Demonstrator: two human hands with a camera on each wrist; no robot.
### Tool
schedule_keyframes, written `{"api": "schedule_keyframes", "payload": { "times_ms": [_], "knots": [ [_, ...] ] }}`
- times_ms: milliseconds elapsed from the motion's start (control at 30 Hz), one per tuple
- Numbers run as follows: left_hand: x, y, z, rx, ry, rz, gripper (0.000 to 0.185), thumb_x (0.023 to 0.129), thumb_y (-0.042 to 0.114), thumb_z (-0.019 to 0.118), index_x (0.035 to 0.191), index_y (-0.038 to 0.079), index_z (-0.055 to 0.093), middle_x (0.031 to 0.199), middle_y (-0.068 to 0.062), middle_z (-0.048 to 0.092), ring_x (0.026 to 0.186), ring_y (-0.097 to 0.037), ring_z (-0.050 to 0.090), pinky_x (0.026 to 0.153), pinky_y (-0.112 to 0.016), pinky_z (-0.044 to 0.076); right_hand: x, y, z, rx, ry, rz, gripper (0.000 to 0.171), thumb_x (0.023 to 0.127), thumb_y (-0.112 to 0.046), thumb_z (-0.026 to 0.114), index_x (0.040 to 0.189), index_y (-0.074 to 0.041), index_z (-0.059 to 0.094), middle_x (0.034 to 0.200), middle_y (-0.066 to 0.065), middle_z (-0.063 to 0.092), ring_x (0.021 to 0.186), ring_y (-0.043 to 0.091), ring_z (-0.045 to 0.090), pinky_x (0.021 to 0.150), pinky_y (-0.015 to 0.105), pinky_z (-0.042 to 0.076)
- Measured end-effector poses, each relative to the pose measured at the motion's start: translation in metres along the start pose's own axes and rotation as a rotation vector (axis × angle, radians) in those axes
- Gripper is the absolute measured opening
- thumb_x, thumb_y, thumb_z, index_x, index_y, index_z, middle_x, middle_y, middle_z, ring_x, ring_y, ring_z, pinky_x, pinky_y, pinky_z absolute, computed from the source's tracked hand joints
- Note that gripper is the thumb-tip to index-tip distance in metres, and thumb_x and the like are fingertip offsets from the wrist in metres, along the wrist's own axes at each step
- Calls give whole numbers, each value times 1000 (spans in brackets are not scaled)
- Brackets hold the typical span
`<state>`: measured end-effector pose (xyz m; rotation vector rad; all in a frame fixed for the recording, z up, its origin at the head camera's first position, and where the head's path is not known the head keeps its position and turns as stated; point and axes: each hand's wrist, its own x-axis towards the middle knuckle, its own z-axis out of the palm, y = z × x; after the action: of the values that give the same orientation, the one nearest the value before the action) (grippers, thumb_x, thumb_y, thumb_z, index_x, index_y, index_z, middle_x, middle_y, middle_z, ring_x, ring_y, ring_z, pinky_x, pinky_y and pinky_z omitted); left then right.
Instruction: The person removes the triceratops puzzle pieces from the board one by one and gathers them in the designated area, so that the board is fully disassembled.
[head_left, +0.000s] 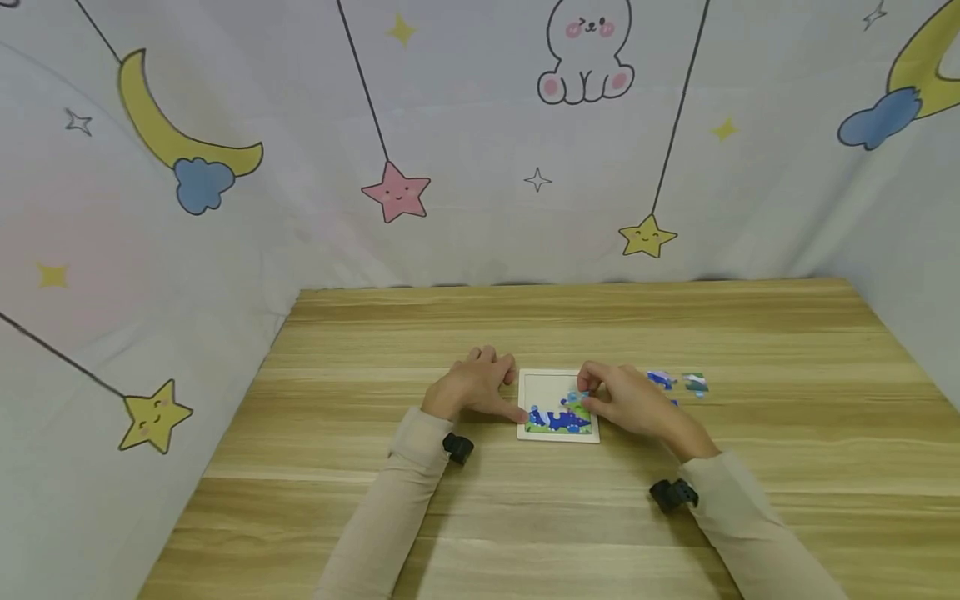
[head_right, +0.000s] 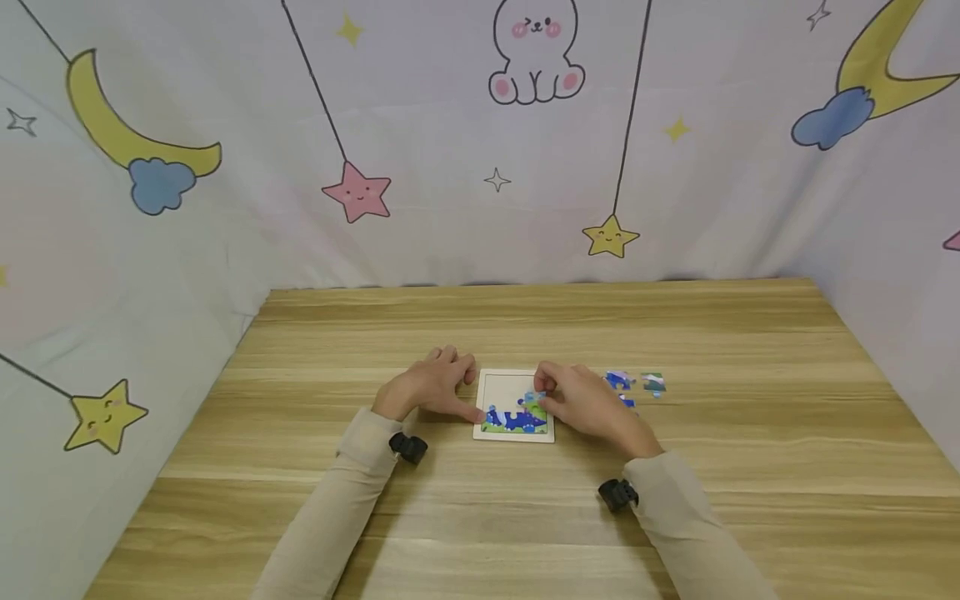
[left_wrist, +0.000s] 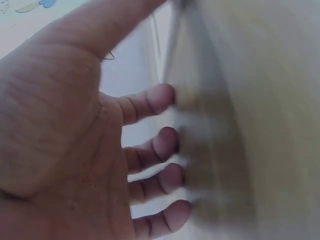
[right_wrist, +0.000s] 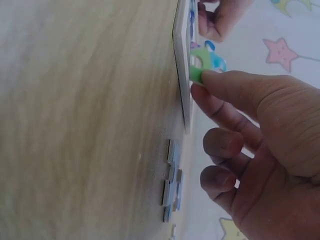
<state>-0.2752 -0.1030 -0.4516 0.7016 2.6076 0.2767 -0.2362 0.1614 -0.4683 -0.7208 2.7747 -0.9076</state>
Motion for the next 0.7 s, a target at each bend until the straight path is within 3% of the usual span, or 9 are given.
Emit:
{"api": "schedule_keyframes", "payload": {
  "times_ms": [233,333,467,700],
  "knots": [
    [-3,20,-4,72,13,84,41,87,48,74,93,15,50,92,-3,45,85,-20,39,71,-31,33,0,-1,-3,11,-22,-9,17,92,-11,73,92,-19,58,86,-5,63,68,12,51,62,30,43],
    [-2,33,-1,89,15,81,37,91,49,70,92,17,51,90,0,47,82,-19,43,71,-32,34,0,-1,-3,14,-32,-11,17,92,-12,74,92,-19,58,86,-6,63,68,11,51,62,30,42],
    [1,49,7,144,3,12,43,91,61,63,94,19,53,91,0,52,79,-19,49,68,-32,37,0,-1,-5,23,-41,-16,16,91,-11,74,91,-18,59,84,-7,62,68,11,51,63,30,43],
    [6,65,20,245,41,-131,74,81,78,60,127,20,58,115,-10,60,92,-29,59,71,-38,47,0,0,-7,67,-45,-35,15,90,-9,74,91,-17,62,83,-7,63,70,11,53,65,30,44]
  ]
}}
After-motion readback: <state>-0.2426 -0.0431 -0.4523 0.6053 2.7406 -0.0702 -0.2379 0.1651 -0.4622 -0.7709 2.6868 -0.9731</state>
